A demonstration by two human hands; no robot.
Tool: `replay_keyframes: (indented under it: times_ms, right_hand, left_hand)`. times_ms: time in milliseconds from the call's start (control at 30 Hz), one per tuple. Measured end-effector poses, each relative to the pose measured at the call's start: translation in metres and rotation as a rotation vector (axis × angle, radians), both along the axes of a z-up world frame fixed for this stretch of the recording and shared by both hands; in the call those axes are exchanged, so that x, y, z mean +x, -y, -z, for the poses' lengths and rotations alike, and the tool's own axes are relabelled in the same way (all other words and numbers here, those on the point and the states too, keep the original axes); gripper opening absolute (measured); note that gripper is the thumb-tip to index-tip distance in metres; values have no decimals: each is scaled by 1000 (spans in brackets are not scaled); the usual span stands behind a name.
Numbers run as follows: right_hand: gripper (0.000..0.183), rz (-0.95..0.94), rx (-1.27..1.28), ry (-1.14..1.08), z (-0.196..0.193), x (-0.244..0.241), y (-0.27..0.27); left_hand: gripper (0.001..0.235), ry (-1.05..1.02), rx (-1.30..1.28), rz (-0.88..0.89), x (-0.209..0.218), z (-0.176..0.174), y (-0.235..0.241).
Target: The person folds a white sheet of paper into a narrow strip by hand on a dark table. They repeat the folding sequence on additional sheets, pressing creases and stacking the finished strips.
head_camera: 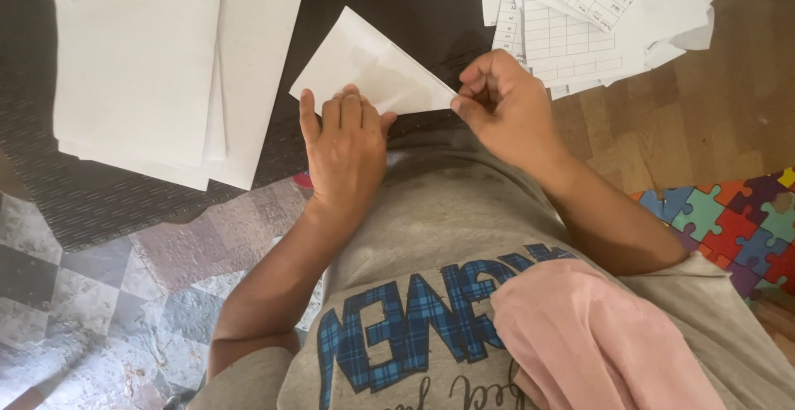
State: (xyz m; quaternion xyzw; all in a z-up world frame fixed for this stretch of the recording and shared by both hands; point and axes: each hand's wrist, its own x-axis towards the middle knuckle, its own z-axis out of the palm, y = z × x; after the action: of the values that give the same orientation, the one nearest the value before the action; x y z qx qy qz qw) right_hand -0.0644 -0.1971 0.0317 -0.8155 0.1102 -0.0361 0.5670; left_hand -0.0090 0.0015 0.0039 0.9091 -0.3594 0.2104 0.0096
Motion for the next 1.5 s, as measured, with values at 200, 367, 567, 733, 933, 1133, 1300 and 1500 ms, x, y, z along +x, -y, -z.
replay_keyframes:
  times_ms: [200, 367, 567, 733, 933, 1133, 1300, 1500]
  right_hand:
    - [17, 22, 36, 17, 3, 0, 1]
    - [19, -6, 100, 76, 10, 0, 1]
    - [28, -86, -2, 210, -31, -4, 2]
    - [29, -168, -112, 331, -44, -10, 4]
    - [27, -190, 0, 394, -42, -14, 6]
    - [33, -130, 187, 389, -51, -11, 4]
    - [36, -74, 246, 282, -64, -11, 0]
    - [27, -68, 304, 290, -71, -11, -2]
  left_hand:
    - [43, -52, -36, -6, 0, -4, -4]
    - [43, -106, -58, -21, 2, -3, -8]
    - [54, -54, -208, 115, 22, -62, 11]
    - [39, -248, -335, 286, 38, -85, 20]
    - [22, -607, -220, 392, 44, -91, 18]
    - [16, -378, -332, 368, 38, -97, 14]
    - [28, -204, -362, 386, 23, -116, 19]
    - [30, -110, -294, 408, 9, -128, 18]
